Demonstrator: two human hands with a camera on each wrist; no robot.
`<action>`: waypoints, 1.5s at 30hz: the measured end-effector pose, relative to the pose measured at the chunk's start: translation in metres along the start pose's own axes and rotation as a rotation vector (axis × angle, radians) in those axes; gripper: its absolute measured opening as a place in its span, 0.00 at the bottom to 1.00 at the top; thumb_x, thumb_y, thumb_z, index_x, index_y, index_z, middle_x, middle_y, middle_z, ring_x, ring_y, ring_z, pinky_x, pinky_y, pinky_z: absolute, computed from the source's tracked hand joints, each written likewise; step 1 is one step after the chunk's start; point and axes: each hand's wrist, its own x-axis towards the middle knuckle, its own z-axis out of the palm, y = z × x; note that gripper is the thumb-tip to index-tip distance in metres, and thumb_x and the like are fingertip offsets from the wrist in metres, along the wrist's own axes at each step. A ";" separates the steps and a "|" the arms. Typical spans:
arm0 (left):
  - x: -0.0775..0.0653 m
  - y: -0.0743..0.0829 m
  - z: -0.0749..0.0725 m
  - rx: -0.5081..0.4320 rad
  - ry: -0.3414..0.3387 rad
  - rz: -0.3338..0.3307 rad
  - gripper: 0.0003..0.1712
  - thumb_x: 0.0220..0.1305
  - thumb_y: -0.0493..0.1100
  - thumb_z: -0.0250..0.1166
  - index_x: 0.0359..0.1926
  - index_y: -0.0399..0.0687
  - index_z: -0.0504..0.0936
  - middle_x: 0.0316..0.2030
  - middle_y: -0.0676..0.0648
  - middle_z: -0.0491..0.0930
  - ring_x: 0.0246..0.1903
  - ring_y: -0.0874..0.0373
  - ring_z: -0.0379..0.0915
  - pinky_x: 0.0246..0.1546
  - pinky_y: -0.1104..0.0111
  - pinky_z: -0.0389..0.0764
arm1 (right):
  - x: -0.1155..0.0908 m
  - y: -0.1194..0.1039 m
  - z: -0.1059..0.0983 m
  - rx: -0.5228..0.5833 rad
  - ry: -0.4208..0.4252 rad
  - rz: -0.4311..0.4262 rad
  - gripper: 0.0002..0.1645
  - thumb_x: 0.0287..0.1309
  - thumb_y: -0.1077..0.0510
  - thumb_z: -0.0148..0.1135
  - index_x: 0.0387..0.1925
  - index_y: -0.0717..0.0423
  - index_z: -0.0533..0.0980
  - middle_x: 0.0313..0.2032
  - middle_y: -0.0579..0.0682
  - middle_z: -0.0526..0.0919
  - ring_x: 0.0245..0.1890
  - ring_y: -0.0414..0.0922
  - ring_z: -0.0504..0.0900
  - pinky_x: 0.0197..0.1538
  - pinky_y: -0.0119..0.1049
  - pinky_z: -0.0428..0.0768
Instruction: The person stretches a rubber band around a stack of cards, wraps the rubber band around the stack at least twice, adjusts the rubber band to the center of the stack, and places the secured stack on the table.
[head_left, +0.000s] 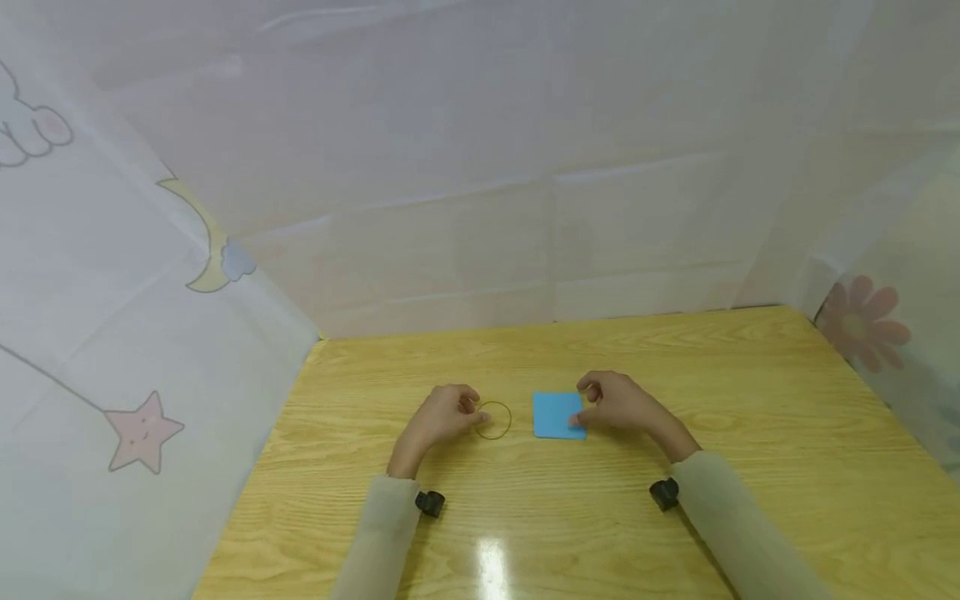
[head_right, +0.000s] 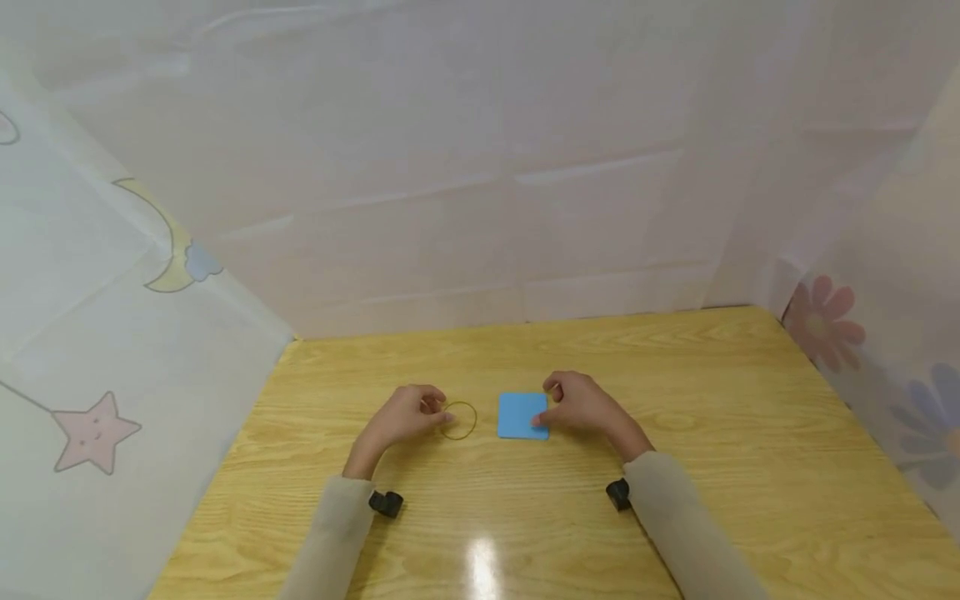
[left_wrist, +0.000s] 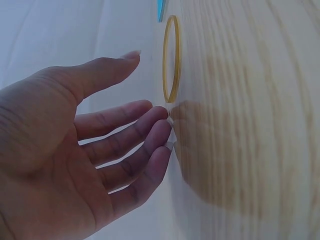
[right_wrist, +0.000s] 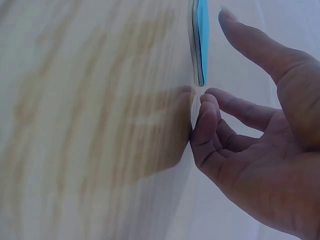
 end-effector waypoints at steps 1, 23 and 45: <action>0.000 0.000 0.000 0.004 0.000 -0.001 0.27 0.71 0.53 0.71 0.60 0.38 0.83 0.49 0.41 0.88 0.49 0.48 0.85 0.52 0.52 0.87 | 0.001 0.000 0.000 0.002 -0.007 0.004 0.43 0.54 0.46 0.82 0.63 0.67 0.76 0.46 0.54 0.80 0.44 0.47 0.74 0.47 0.40 0.76; 0.006 0.000 0.007 0.050 0.046 -0.041 0.16 0.66 0.46 0.76 0.50 0.42 0.89 0.45 0.45 0.89 0.45 0.52 0.84 0.49 0.56 0.88 | 0.009 -0.001 0.004 -0.073 -0.039 0.008 0.40 0.51 0.45 0.84 0.57 0.63 0.77 0.53 0.62 0.81 0.53 0.55 0.79 0.54 0.52 0.83; 0.007 0.003 0.010 0.076 0.068 -0.049 0.17 0.66 0.46 0.76 0.51 0.42 0.88 0.46 0.44 0.88 0.47 0.51 0.85 0.50 0.55 0.88 | 0.015 -0.013 0.000 -0.176 -0.059 -0.026 0.33 0.52 0.50 0.84 0.55 0.60 0.81 0.55 0.56 0.83 0.58 0.56 0.81 0.64 0.56 0.81</action>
